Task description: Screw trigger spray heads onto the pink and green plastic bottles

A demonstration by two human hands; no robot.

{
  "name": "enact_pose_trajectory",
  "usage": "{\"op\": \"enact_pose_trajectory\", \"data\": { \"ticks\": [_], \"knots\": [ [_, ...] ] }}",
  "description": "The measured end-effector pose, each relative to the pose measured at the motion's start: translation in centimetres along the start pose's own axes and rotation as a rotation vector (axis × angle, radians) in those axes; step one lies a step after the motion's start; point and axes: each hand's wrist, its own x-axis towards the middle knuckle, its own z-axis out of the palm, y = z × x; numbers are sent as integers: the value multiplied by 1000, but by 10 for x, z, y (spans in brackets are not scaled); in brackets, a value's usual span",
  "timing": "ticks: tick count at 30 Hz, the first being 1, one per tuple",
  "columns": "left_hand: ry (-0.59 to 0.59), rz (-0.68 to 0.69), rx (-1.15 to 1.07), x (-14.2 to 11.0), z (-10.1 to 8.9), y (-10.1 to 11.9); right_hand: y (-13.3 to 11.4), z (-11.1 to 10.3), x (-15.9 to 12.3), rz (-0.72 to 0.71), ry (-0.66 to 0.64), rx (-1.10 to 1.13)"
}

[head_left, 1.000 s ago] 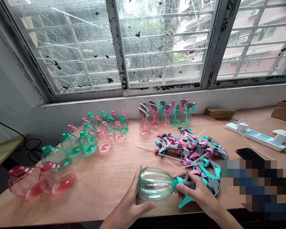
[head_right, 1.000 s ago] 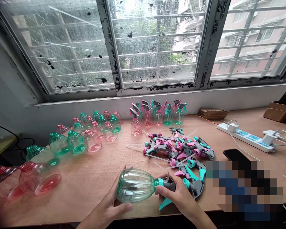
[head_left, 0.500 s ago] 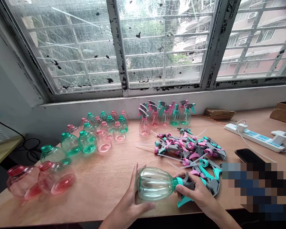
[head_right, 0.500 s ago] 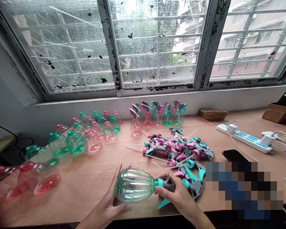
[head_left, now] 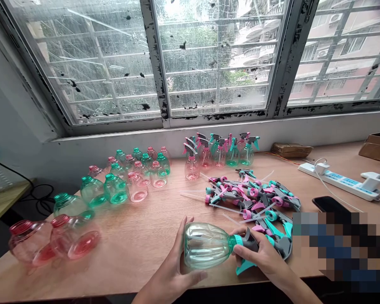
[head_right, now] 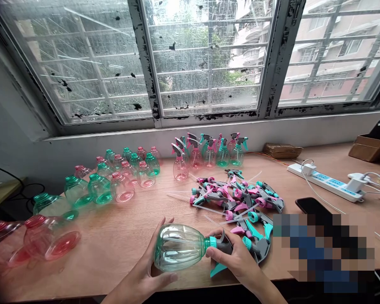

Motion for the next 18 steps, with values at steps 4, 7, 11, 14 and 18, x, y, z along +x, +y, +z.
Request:
{"op": "enact_pose_trajectory", "data": {
  "ticks": [4,7,11,14,18],
  "knots": [
    [-28,-17,-58,-1,2,9,-1,-1,0,12,11,8],
    [4,-5,-34,-2,3,10,-2,-1,0,8,17,9],
    [60,11,-11,-2,5,9,-2,0,-1,1,6,16],
    [55,-6,-5,-2,4,7,-2,0,-1,-8,-12,11],
    [52,-15,-46,-2,4,4,-1,0,-1,-14,-17,4]
  ]
}}
